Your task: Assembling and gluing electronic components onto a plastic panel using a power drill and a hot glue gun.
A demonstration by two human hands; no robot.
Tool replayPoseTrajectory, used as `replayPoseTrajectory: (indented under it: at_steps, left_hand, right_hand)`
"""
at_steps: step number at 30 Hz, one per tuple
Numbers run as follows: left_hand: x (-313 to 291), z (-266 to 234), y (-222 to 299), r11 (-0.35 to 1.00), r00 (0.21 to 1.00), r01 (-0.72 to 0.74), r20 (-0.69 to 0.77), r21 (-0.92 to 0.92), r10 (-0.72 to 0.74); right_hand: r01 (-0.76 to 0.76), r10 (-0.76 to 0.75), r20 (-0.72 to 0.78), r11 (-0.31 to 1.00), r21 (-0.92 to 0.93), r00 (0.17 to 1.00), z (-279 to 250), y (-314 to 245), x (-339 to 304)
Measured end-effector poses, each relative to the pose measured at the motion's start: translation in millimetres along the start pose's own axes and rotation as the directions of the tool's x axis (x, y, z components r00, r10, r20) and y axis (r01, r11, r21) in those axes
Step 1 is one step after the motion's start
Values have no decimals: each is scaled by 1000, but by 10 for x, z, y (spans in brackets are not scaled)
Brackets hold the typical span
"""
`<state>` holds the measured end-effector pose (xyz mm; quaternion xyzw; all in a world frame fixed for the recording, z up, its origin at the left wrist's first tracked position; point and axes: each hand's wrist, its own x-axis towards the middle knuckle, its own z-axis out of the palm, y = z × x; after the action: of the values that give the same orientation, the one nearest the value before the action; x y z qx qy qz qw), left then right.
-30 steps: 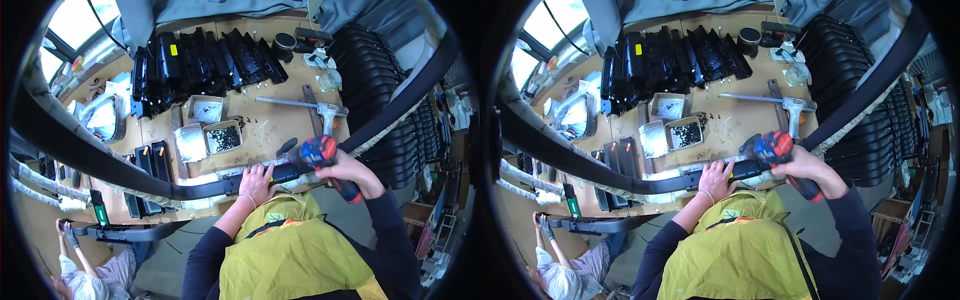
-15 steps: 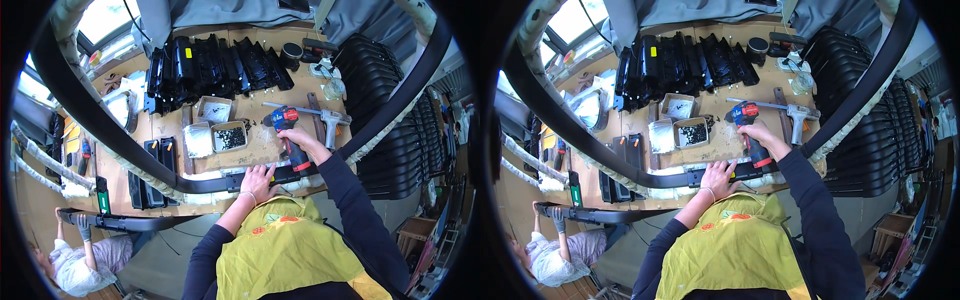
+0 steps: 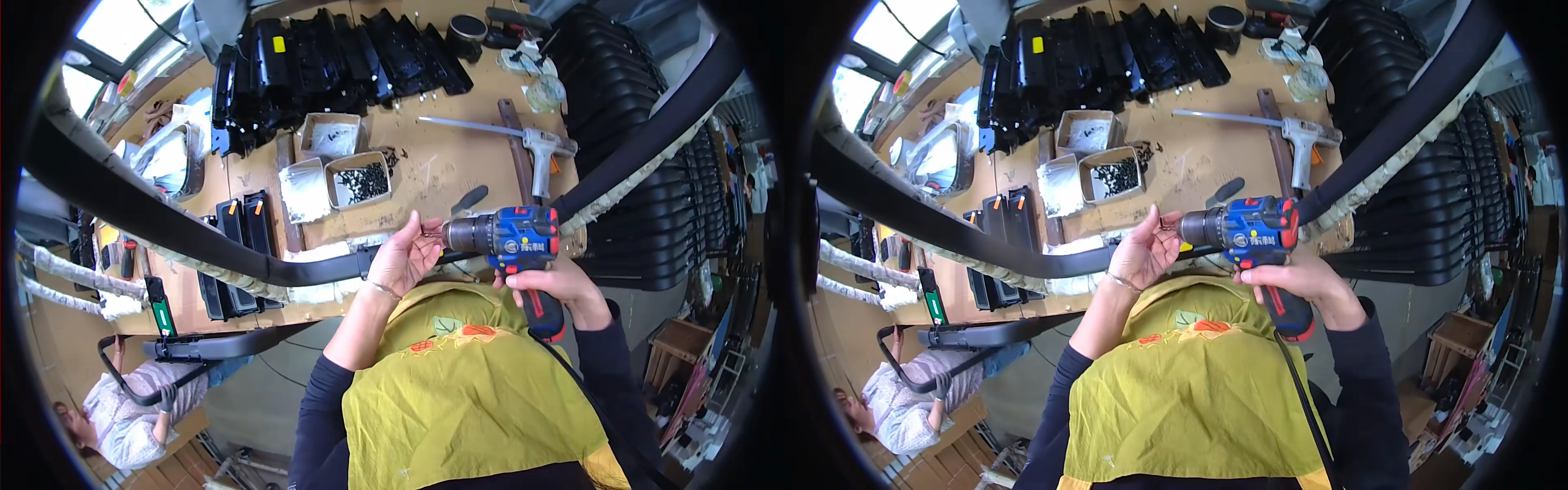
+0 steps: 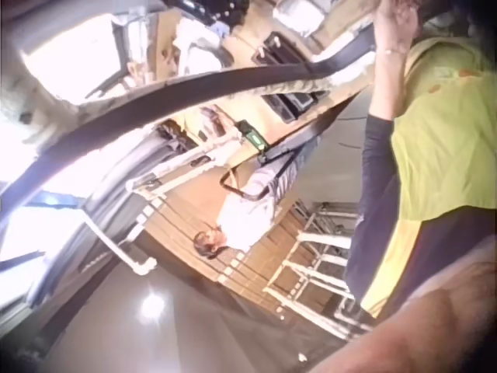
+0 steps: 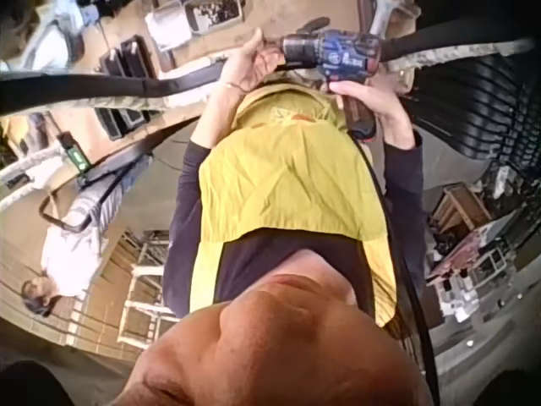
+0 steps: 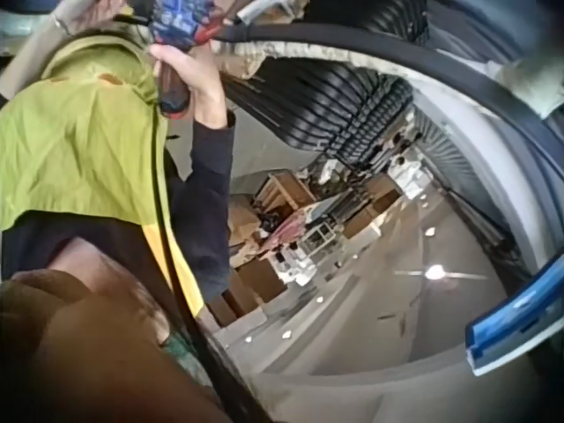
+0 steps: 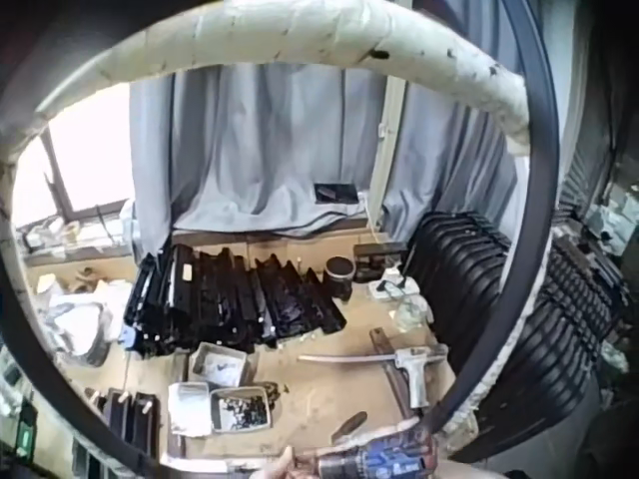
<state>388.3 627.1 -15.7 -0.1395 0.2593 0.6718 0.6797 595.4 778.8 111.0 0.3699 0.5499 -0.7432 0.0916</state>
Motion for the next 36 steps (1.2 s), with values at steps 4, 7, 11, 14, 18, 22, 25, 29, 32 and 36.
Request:
replayPoseTrajectory:
  at_steps: [4, 7, 11, 14, 18, 22, 25, 29, 32, 36]
  left_hand:
    - [-174, -46, -31, 998, 998, 63, 5, 26, -63]
    - [-305, -38, -22, 989, 991, 133, -4, -67, -134]
    - [-370, -2, -167, 948, 987, 151, -5, -278, -159]
    - [-404, 108, -218, 926, 990, 99, -60, -365, -129]
    - [-409, 95, -259, 917, 990, 125, -17, -378, -142]
    - [-405, 112, -291, 916, 988, 130, -34, -379, -154]
    - [-404, 195, -318, 923, 981, 84, -132, -375, -143]
    - [-364, 138, -348, 913, 982, 57, -142, -404, -124]
    - [-344, 138, -356, 903, 984, 72, -116, -423, -132]
    - [-340, 74, -413, 918, 988, 68, -100, -391, -116]
  right_hand:
    - [23, -23, -13, 1000, 11, 1000, 55, 100, -126]
    - [88, -89, -13, 996, -19, 996, 55, 190, -132]
    - [119, -123, -36, 988, -95, 992, 165, 174, -196]
    - [141, -147, -39, 983, -121, 988, 176, 160, -228]
    - [142, -146, -28, 982, -124, 989, 162, 145, -282]
    - [212, -217, 5, 945, -248, 976, 130, 193, -250]
    - [217, -238, -46, 938, -269, 970, 146, 183, -258]
    - [360, -423, -18, 793, -492, 906, 163, 155, -254]
    - [376, -469, -26, 739, -559, 883, 164, 123, -251]
    - [348, -414, 14, 747, -566, 910, 146, 64, -233]
